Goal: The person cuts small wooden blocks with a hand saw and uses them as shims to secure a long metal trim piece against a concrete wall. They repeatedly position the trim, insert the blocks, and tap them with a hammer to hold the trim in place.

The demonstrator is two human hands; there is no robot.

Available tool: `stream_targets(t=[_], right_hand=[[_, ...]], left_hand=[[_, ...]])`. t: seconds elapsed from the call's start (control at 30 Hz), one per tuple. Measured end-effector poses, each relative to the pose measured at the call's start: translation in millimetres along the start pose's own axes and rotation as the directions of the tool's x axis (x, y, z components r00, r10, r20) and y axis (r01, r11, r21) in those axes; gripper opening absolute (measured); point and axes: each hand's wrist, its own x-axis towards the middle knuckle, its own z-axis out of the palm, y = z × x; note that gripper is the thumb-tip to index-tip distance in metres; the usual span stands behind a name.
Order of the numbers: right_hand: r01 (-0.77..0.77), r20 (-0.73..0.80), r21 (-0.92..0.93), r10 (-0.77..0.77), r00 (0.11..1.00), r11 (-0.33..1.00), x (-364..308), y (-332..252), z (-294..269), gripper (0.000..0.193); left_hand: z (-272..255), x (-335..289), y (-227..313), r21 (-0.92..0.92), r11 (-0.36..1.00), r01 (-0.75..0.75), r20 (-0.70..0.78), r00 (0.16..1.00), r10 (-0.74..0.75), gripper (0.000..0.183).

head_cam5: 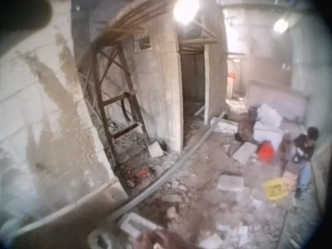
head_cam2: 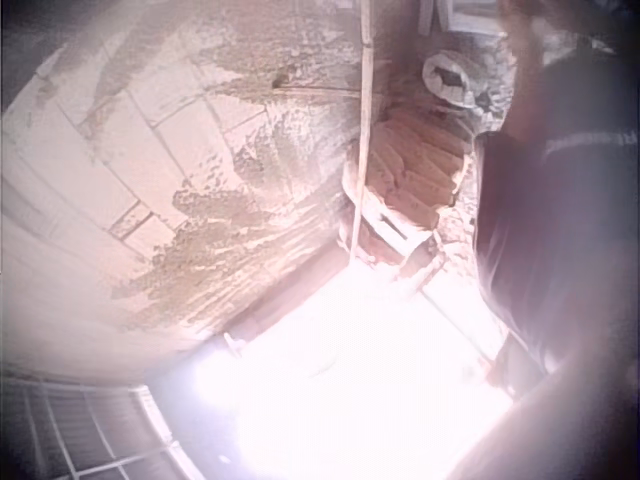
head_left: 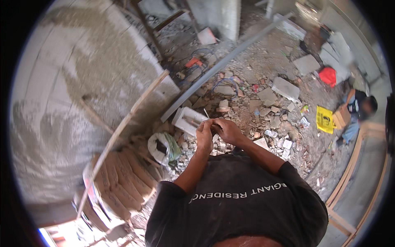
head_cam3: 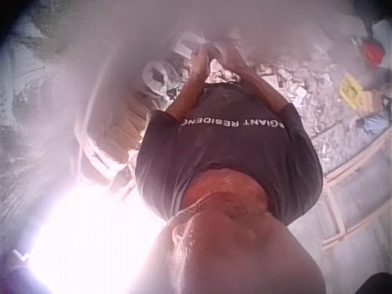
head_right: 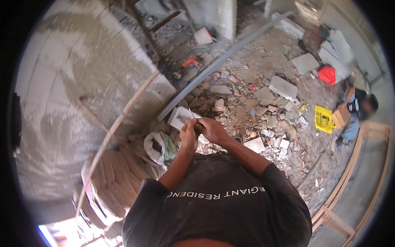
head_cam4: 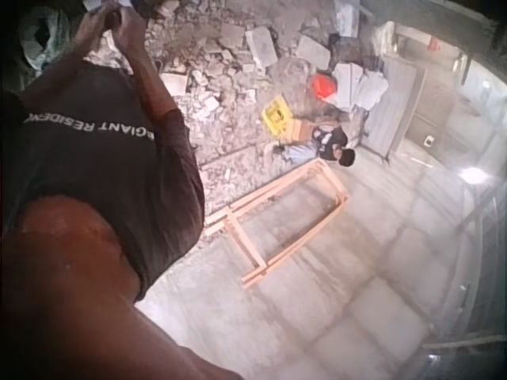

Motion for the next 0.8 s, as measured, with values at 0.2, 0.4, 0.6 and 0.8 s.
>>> stream_targets(t=[0.2, 0.4, 0.6, 0.8], right_hand=[[-0.19, -0.033, -0.052, 0.188, 0.982, 0.98, 11.9, 61.4, -89.2, 0.024], [-0.362, -0.159, -0.106, 0.343, 0.926, 0.926, 16.3, 106.2, -153.5, 0.024], [-0.418, -0.212, -0.095, 0.392, 0.895, 0.903, 46.3, 174.3, -212.8, 0.024], [-0.511, -0.186, -0.075, 0.491, 0.851, 0.856, 145.6, 247.8, -267.5, 0.027]], left_hand=[[83.0, 65.2, -36.4, 0.141, 0.985, 0.099, 0.144, 0.982, -0.119, 0.014], [161.8, 115.5, -62.4, 0.282, 0.909, 0.307, 0.186, 0.912, -0.366, 0.015], [228.7, 192.6, -94.2, 0.386, 0.846, 0.367, 0.251, 0.841, -0.48, 0.018], [283.5, 316.8, -98.5, 0.366, 0.884, 0.29, 0.305, 0.86, -0.408, 0.018]])
